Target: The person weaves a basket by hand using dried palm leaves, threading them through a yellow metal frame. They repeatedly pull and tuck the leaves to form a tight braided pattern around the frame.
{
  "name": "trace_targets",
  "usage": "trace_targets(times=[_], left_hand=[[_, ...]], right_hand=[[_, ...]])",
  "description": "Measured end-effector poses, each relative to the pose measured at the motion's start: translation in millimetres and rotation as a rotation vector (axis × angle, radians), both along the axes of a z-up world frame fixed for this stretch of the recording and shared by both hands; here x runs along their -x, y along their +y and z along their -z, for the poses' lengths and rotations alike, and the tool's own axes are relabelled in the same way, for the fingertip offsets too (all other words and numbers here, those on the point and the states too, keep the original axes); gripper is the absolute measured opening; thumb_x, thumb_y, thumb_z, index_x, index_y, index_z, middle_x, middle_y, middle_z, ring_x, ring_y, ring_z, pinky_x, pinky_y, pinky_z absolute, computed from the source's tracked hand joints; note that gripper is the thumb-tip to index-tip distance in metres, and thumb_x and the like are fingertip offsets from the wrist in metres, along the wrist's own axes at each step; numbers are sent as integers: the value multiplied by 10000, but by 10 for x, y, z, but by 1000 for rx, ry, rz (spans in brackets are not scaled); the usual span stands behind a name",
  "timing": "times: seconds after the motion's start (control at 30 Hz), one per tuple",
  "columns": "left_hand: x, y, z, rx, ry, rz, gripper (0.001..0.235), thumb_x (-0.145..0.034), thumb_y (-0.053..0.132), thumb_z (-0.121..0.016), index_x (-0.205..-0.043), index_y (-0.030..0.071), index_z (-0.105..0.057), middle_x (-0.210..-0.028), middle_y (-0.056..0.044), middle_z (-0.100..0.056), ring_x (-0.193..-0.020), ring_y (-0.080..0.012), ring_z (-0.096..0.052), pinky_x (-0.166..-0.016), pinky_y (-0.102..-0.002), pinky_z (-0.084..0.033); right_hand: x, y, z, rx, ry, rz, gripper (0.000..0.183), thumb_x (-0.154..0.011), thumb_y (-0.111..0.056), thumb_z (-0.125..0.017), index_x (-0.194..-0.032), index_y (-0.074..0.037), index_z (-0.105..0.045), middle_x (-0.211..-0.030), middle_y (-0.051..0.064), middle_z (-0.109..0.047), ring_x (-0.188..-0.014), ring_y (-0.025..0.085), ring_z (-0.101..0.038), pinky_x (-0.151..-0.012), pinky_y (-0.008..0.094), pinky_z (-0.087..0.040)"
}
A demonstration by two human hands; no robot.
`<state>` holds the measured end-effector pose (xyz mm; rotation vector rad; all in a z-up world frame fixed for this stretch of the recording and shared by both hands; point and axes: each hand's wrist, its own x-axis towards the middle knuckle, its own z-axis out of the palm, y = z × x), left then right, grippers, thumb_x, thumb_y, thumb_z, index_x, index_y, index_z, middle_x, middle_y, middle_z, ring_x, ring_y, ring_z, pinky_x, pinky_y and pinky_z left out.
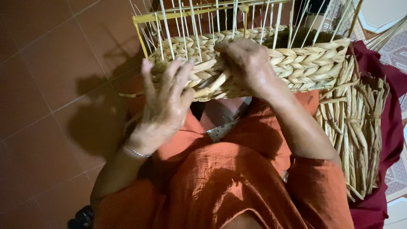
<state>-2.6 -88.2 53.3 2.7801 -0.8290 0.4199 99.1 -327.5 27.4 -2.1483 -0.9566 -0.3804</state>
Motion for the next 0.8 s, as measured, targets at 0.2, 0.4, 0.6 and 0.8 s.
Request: trace_targets(times=[0.2, 0.4, 0.6, 0.8], left_hand=[[-419, 32, -2, -43, -537, -244, 128, -1038, 133, -757, -1160, 151, -723, -1449, -126, -523, -1390, -304, -473, -1218, -686, -101], [-541, -431, 315, 106, -58, 9, 208, -1066, 4, -638, -1261, -69, -637, -978, -115, -649, -861, -218, -606, -683, -371, -518], [-1190, -511, 619, 454, 261, -54, 137, -917, -70, -592, -1000, -57, -700, -717, -105, -655, -495, -128, -559, -369, -265, -443], [-839, -261, 647, 1235, 541, 56, 197, -1079, 46, -518, -1020, -27, -691, -890, -150, -753, -767, -170, -791, -683, -320, -656]], right_hand=[[40, -226, 80, 110, 158, -47, 81, -989, -17, -708, -1056, 9, -746, -780, 113, -696, -683, 186, -620, -483, 272, -548], [14, -232, 158, 44, 225, -17, 74, -1095, -48, -619, -1073, 12, -656, -837, 101, -666, -707, 157, -658, -547, 297, -571], [20, -294, 139, 41, 210, -36, 58, -1072, -47, -637, -1053, -16, -682, -818, 80, -639, -710, 172, -640, -555, 300, -554], [26, -144, 126, -112, 254, 17, 85, -1078, -6, -619, -1070, -6, -704, -904, 78, -660, -693, 134, -644, -501, 246, -534]])
